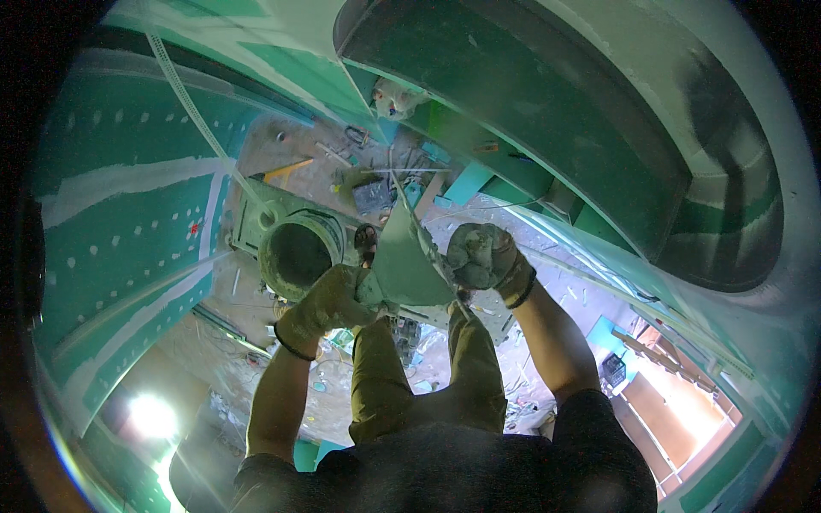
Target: Applying plaster and installing corner beads on a curved drywall structure.
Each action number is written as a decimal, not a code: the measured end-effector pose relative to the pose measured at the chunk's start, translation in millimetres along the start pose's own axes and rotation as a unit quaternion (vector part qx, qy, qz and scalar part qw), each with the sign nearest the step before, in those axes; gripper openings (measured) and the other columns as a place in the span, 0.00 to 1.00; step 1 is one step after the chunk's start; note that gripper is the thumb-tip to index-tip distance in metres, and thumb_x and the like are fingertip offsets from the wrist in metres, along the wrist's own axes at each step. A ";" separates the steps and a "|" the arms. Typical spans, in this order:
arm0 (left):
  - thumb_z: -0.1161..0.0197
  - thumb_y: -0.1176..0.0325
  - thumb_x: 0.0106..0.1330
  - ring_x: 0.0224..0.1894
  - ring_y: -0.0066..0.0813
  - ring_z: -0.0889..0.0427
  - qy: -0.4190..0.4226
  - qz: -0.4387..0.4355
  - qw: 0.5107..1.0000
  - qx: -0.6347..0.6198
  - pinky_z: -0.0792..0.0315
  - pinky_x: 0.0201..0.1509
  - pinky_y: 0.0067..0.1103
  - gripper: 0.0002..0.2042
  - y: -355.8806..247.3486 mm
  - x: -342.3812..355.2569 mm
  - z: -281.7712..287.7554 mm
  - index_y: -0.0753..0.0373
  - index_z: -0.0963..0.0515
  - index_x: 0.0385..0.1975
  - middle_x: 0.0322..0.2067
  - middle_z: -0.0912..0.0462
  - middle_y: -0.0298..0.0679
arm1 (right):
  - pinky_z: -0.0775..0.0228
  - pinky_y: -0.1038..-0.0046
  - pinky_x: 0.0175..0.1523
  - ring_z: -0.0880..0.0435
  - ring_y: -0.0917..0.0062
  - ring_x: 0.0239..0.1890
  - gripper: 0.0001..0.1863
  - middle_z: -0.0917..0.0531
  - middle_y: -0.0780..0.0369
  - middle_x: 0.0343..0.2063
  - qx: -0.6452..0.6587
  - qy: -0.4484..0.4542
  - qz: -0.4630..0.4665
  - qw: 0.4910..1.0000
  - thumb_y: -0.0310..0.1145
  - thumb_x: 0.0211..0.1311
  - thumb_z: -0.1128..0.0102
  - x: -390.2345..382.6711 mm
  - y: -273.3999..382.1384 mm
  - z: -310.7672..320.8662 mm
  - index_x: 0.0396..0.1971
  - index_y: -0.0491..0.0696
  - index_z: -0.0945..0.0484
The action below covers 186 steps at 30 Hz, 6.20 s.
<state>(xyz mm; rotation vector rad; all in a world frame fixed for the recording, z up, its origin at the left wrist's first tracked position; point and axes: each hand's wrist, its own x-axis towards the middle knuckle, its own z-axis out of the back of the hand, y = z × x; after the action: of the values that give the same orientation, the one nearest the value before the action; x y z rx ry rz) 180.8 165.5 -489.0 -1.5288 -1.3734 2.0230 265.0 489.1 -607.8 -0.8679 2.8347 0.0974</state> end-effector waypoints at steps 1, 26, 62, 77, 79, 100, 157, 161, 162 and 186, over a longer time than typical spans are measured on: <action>0.24 0.64 0.51 0.30 0.25 0.15 -0.014 -0.002 0.999 0.046 0.20 0.38 0.29 0.17 -2.6 -2.3 1.3 0.66 0.13 0.39 0.29 0.11 0.43 | 0.22 0.54 0.60 0.15 0.57 0.51 0.40 0.15 0.47 0.51 -0.042 0.026 -0.025 0.998 0.60 0.66 0.34 -8.5 9.2 1.4 0.58 0.35 0.23; 0.31 0.68 0.62 0.39 0.53 0.15 -0.487 -0.033 0.860 0.151 0.22 0.43 0.38 0.16 71.5 -38.4 -69.1 0.62 0.20 0.49 0.42 0.15 0.48 | 0.22 0.72 0.56 0.15 0.79 0.51 0.30 0.15 0.62 0.54 -0.374 -0.322 0.022 0.869 0.52 0.76 0.39 -9.0 -51.3 -8.3 0.65 0.45 0.22; 0.42 0.62 0.72 0.57 0.47 0.13 -0.045 0.252 0.869 0.422 0.19 0.56 0.42 0.18 572.3 112.8 51.8 0.55 0.15 0.57 0.54 0.12 0.48 | 0.24 0.65 0.35 0.18 0.72 0.31 0.31 0.16 0.57 0.39 0.266 -0.478 -0.084 0.833 0.53 0.78 0.44 7.2 -161.0 161.2 0.67 0.45 0.32; 0.37 0.61 0.70 0.49 0.36 0.15 0.103 0.263 0.936 0.208 0.20 0.50 0.32 0.15 427.3 -12.5 184.7 0.56 0.14 0.53 0.48 0.12 0.40 | 0.24 0.61 0.44 0.18 0.68 0.40 0.32 0.18 0.56 0.46 0.225 -0.335 -0.126 0.906 0.54 0.77 0.45 18.1 -149.0 95.3 0.68 0.44 0.32; 0.34 0.62 0.69 0.44 0.31 0.16 0.032 0.234 0.971 -0.029 0.21 0.47 0.29 0.16 402.5 -52.7 168.7 0.56 0.16 0.54 0.46 0.13 0.36 | 0.24 0.61 0.45 0.18 0.67 0.41 0.33 0.18 0.55 0.47 0.207 -0.302 -0.134 0.921 0.54 0.77 0.45 19.3 -144.9 84.1 0.68 0.44 0.32; 0.33 0.71 0.61 0.49 0.45 0.16 -0.475 -0.270 0.670 0.502 0.20 0.50 0.38 0.28 40.4 -70.8 -42.3 0.56 0.23 0.65 0.56 0.17 0.41 | 0.24 0.56 0.58 0.19 0.62 0.54 0.34 0.20 0.53 0.57 0.164 0.013 -0.115 0.980 0.54 0.76 0.46 1.9 -125.0 -47.7 0.70 0.44 0.33; 0.32 0.59 0.68 0.09 0.26 0.32 -0.102 -0.052 0.933 -0.341 0.38 0.09 0.23 0.15 -81.7 -157.6 -178.5 0.60 0.28 0.27 0.19 0.23 0.46 | 0.24 0.71 0.58 0.15 0.76 0.50 0.27 0.11 0.62 0.48 -0.733 -0.129 -0.064 0.664 0.45 0.60 0.23 -218.6 42.7 -185.0 0.57 0.50 0.15; 0.30 0.54 0.69 0.10 0.25 0.31 -0.102 -0.052 0.953 -0.279 0.39 0.10 0.21 0.19 -82.4 -143.4 -178.7 0.66 0.22 0.34 0.20 0.21 0.43 | 0.24 0.75 0.56 0.18 0.82 0.50 0.29 0.13 0.65 0.50 -0.553 -0.164 0.020 0.817 0.40 0.63 0.24 -205.5 26.0 -186.0 0.61 0.43 0.18; 0.28 0.56 0.61 0.12 0.19 0.29 -0.105 -0.031 0.953 -0.282 0.39 0.13 0.18 0.22 -82.2 -135.1 -183.1 0.74 0.16 0.41 0.21 0.17 0.40 | 0.25 0.77 0.56 0.19 0.84 0.50 0.29 0.15 0.66 0.51 -0.473 -0.130 0.062 0.869 0.38 0.64 0.25 -202.9 18.9 -188.8 0.61 0.40 0.20; 0.35 0.70 0.73 0.21 0.18 0.24 -0.287 -0.055 0.910 -0.293 0.32 0.23 0.19 0.08 -134.1 -72.3 -112.3 0.68 0.18 0.44 0.27 0.16 0.34 | 0.24 0.73 0.39 0.17 0.79 0.31 0.26 0.14 0.64 0.36 -0.556 -0.292 0.121 0.769 0.49 0.76 0.39 -170.7 -72.4 -195.8 0.63 0.46 0.23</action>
<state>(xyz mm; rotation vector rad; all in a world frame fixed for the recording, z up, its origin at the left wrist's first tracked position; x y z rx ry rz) 263.8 245.2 -338.7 -1.0006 -2.4081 2.2000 415.8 500.7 -384.6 -0.4196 2.0443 1.8377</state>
